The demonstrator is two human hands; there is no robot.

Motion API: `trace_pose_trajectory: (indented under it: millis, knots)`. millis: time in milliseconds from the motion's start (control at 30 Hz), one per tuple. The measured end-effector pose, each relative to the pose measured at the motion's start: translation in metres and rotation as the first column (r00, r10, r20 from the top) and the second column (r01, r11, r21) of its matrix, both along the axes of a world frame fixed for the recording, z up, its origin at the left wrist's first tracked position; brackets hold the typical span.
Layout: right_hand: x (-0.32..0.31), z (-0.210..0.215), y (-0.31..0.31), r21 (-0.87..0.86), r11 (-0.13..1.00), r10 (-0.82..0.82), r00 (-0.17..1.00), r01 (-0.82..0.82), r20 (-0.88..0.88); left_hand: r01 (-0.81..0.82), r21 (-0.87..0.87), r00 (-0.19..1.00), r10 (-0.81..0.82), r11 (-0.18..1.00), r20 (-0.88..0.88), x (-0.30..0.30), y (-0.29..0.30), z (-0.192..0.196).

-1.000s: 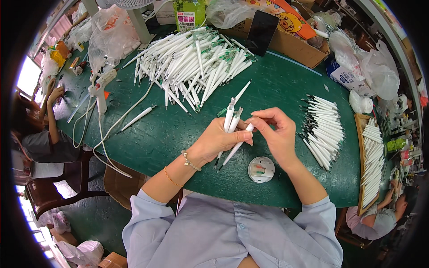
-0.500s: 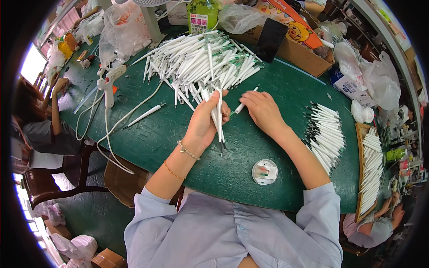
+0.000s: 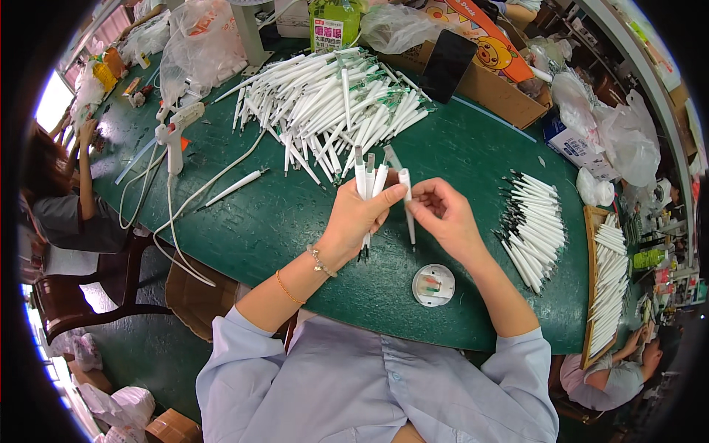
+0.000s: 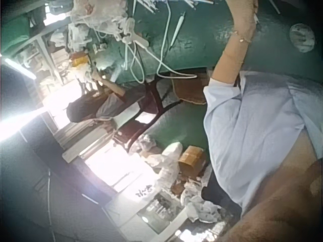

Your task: The person assembles small white plastic components by hand, grouping them together at a workstation.

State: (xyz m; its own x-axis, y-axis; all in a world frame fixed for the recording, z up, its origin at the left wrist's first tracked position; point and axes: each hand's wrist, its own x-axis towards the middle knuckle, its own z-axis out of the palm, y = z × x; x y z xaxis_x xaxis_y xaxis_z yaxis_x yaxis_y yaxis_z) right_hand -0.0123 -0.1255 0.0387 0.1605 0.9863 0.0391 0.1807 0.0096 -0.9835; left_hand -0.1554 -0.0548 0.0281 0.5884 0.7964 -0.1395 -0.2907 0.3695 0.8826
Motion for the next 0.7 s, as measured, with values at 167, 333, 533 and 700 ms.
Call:
trace_pose_trajectory:
  millis: [167,333,533,700]
  knots:
    - [0.003,0.006,0.004,0.019,1.0,-0.003,0.998,0.004,-0.06,0.009,0.003,1.0,-0.009,1.0,0.008,-0.003,0.002,0.005]
    - [-0.002,0.018,0.015,0.189,0.974,-0.099,0.988,0.121,-0.121,0.126,0.012,0.992,-0.126,0.992,-0.028,-0.002,-0.006,0.007]
    - [0.0,0.026,0.01,0.188,0.977,-0.064,0.978,0.102,-0.197,0.212,-0.081,0.977,-0.21,0.974,0.029,-0.003,-0.003,0.003]
    - [-0.001,0.025,0.008,0.071,0.994,-0.066,0.958,0.089,-0.279,0.351,-0.115,0.936,-0.347,0.929,0.052,-0.005,-0.002,0.004]
